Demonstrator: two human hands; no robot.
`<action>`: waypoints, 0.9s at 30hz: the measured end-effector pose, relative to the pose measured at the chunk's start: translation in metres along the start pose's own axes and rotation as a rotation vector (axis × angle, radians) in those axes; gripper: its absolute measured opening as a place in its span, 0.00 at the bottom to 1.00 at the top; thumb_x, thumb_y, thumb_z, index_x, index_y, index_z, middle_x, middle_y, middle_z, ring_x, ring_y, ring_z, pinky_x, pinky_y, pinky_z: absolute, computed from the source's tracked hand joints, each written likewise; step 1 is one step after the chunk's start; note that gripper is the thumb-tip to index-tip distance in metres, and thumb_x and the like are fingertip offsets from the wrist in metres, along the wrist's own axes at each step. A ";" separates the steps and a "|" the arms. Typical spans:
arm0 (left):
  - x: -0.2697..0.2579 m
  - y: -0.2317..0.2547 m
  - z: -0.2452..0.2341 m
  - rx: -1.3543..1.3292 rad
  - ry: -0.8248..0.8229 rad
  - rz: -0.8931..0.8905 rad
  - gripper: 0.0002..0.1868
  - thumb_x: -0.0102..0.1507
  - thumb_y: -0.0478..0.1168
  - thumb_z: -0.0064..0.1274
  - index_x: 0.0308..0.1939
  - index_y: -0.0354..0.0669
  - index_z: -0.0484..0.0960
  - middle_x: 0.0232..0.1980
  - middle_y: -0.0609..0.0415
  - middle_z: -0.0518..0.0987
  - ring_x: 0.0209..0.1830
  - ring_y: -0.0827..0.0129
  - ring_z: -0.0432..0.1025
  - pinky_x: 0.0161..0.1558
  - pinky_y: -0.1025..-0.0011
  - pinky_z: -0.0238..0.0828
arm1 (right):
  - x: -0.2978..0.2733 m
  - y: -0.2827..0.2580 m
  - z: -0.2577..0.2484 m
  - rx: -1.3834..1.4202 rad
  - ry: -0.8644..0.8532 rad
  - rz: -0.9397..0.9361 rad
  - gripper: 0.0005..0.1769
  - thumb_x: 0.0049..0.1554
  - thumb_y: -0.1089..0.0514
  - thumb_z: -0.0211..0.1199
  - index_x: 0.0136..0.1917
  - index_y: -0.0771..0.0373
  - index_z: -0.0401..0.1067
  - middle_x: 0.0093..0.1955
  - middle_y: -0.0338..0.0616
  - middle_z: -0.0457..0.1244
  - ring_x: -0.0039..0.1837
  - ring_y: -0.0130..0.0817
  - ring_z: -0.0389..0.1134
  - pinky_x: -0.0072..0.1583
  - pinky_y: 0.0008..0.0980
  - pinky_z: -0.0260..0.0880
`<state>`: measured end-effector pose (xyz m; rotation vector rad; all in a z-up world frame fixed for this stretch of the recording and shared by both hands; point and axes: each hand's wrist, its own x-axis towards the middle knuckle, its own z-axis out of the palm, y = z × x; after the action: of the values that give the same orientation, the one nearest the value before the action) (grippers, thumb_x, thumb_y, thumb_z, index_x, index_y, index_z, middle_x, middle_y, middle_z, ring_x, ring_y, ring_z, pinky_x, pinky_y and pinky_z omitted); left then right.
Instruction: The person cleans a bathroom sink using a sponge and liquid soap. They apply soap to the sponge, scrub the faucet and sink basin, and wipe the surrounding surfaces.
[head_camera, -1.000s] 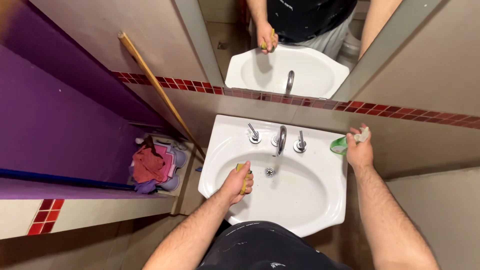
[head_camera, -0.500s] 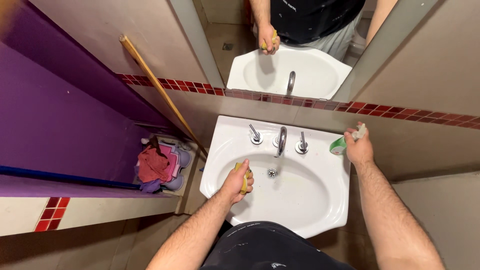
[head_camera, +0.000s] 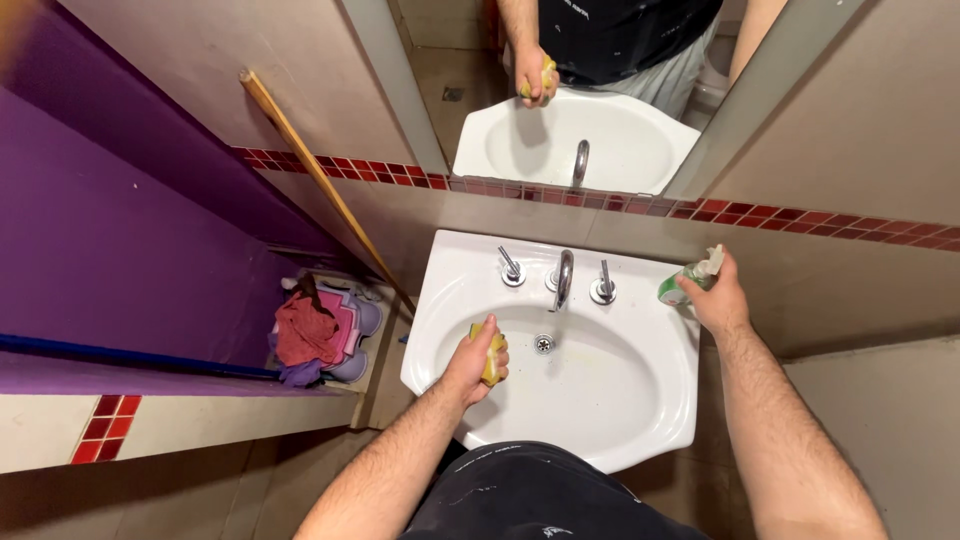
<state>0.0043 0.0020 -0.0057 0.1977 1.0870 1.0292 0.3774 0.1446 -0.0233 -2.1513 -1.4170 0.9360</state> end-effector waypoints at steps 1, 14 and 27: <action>0.001 -0.001 0.001 0.016 0.042 0.020 0.21 0.72 0.57 0.50 0.32 0.51 0.66 0.25 0.66 0.60 0.18 0.83 0.57 0.18 0.87 0.50 | -0.003 0.000 -0.002 0.006 -0.007 0.012 0.52 0.57 0.41 0.68 0.85 0.44 0.43 0.79 0.45 0.56 0.78 0.51 0.55 0.78 0.51 0.54; -0.013 -0.008 0.002 -0.011 -0.025 -0.065 0.28 0.67 0.68 0.48 0.54 0.51 0.74 0.44 0.51 0.75 0.38 0.66 0.75 0.36 0.70 0.78 | -0.105 0.080 0.141 0.267 0.241 -0.337 0.29 0.57 0.50 0.74 0.62 0.71 0.69 0.52 0.63 0.67 0.50 0.60 0.68 0.54 0.49 0.65; 0.010 -0.043 0.007 0.636 0.154 0.144 0.19 0.65 0.60 0.58 0.36 0.49 0.82 0.28 0.58 0.74 0.30 0.70 0.69 0.36 0.71 0.69 | -0.209 -0.071 0.154 0.798 -0.930 0.199 0.33 0.68 0.34 0.44 0.80 0.47 0.50 0.74 0.54 0.57 0.67 0.52 0.66 0.63 0.54 0.74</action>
<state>0.0362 -0.0114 -0.0340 0.7254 1.5373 0.8046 0.1659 -0.0220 -0.0195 -1.2676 -0.8453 2.2824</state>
